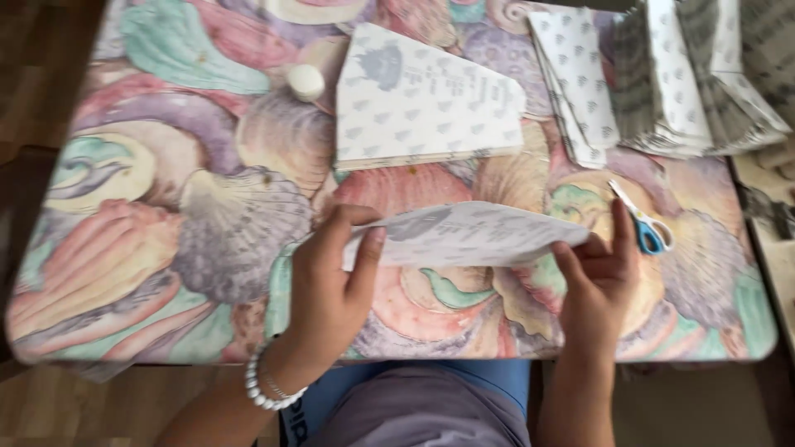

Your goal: Folding pre-printed paper sheets into triangular bags on a table.

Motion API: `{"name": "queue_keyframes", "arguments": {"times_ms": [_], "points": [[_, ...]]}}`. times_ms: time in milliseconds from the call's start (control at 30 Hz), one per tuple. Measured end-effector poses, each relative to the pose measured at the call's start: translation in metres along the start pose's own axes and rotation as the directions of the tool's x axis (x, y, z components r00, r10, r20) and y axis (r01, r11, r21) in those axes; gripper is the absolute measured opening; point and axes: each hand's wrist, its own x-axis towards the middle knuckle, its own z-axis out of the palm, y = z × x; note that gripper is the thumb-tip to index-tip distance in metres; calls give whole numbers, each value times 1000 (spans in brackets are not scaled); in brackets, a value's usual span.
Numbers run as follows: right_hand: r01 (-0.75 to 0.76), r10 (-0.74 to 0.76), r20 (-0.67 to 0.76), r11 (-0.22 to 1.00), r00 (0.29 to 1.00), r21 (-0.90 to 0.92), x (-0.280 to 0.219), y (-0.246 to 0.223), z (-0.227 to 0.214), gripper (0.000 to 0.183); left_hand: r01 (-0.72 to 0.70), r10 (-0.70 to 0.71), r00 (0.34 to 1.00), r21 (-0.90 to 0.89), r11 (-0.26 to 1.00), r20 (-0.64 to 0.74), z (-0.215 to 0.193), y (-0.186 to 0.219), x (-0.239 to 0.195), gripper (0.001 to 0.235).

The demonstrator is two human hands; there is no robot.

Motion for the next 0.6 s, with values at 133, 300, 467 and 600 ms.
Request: {"name": "queue_keyframes", "arguments": {"times_ms": [133, 300, 467, 600], "points": [[84, -84, -5, 996, 996, -37, 18, -19, -10, 83, 29, -29, 1000, 0, 1000, 8, 5, -2, -4, 22], [701, -605, 355, 638, 713, -319, 27, -55, 9, 35, 111, -110, 994, -31, 993, 18, 7, 3, -5, 21], [763, -620, 448, 558, 644, -326, 20, -76, 38, 19, 121, -120, 992, -46, 992, 25, 4, 8, -4, 21], [723, -569, 452, 601, 686, -340, 16, -83, 44, 8, 172, -168, 984, -66, 983, 58, -1, 12, -6, 24]]}}
